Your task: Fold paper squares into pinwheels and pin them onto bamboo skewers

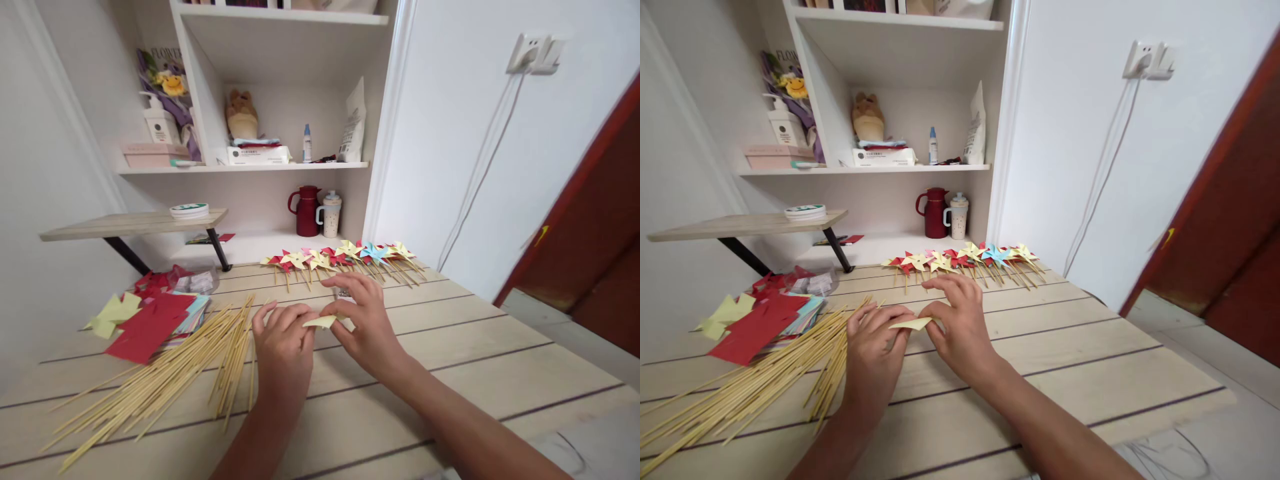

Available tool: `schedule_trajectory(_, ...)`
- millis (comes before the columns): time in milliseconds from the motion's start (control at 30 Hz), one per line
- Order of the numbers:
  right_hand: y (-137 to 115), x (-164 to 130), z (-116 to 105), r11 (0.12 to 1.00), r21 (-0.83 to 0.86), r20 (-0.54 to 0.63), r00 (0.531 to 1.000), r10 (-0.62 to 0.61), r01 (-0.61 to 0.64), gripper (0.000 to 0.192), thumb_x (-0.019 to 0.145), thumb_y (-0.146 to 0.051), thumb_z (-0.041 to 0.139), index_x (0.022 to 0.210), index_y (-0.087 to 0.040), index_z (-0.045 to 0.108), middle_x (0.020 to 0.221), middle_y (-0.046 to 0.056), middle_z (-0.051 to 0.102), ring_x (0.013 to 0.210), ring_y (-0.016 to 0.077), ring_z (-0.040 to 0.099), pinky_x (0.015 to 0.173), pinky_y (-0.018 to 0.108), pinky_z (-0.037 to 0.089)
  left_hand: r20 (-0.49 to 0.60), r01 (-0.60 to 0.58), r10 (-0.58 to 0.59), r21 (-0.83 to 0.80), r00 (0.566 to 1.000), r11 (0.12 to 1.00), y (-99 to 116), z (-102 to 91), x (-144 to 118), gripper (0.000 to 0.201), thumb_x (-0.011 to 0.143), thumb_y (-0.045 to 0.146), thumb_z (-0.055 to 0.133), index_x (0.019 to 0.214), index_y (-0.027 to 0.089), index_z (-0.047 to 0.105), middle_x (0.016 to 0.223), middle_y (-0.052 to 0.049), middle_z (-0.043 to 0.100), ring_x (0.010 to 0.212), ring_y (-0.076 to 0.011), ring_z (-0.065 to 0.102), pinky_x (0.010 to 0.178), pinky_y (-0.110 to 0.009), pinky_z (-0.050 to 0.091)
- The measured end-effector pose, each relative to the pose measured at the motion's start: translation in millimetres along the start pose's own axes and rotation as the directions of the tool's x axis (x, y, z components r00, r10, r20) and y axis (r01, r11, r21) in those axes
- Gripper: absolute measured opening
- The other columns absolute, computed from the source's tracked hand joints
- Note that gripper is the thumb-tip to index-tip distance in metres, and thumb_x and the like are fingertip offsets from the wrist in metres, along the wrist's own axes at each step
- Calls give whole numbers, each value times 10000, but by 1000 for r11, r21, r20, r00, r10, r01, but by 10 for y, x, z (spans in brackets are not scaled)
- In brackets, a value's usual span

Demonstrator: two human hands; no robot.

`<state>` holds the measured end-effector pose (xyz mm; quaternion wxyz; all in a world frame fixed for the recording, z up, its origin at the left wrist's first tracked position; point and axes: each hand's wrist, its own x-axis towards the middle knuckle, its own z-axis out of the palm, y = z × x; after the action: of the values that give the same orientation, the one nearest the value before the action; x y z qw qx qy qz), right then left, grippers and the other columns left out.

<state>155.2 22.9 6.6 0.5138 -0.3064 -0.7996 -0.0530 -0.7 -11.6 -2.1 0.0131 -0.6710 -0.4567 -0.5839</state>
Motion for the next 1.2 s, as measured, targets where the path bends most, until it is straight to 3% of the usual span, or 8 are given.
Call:
schedule_trajectory(100,28,18,-1,973,152,21,985,173,-174,160,779,-81,650,743,-230,694,1166,54,689,1177,284,533,1031,504,360,-69,-92,104,152,992,984,-2,6,-6,202,849,199,671,1004,302,751,983,-33,751,961,-246,646,1055,-476,314)
schedule_trajectory(167,68,36,-4,881,308,74,933,353,-358,74,776,-183,709,713,-220,702,1138,65,702,1132,283,562,1003,477,393,-155,-34,57,149,986,988,-10,11,-2,468,818,283,732,1276,294,638,1185,-86,691,1122,-280,591,1063,-487,335)
schedule_trajectory(267,131,68,-16,532,581,272,763,586,-615,102,756,-311,751,770,-210,746,989,72,740,918,247,633,850,410,476,-212,183,-190,-52,959,982,-29,18,27,825,741,352,801,1474,288,428,1366,-128,573,1263,-308,512,1089,-502,345)
schedule_trajectory(333,151,90,-27,286,682,386,664,641,-673,176,721,-341,781,822,-197,771,856,60,752,770,206,632,765,361,487,-80,370,-395,-220,915,903,-34,22,52,751,718,366,811,1405,276,522,1356,-126,588,1265,-319,520,1083,-508,362)
schedule_trajectory(400,145,105,-35,166,723,428,624,654,-670,232,666,-339,824,836,-184,787,804,51,757,721,182,624,740,327,482,144,535,-519,-343,843,772,-24,26,70,543,726,380,796,1236,243,670,1304,-129,636,1222,-322,562,1053,-494,398)
schedule_trajectory(500,108,105,-37,127,734,461,627,628,-667,262,636,-333,845,843,-178,798,809,48,765,692,162,619,711,302,476,339,655,-563,-462,754,598,15,33,75,403,715,394,797,1062,195,752,1208,-141,699,1114,-303,634,974,-430,466)
schedule_trajectory(700,69,69,4,121,695,531,620,578,-709,257,623,-311,853,816,-152,792,756,42,751,666,145,599,695,287,455,386,730,-639,-515,666,450,55,20,69,306,637,388,847,814,149,773,817,-87,765,767,-198,674,741,-290,505)
schedule_trajectory(1200,59,61,27,53,694,585,605,540,-718,296,620,-338,862,837,-146,802,717,42,740,660,142,585,689,281,444,408,728,-644,-581,647,363,101,22,84,359,646,386,856,900,145,776,855,-88,775,848,-221,706,828,-327,525)
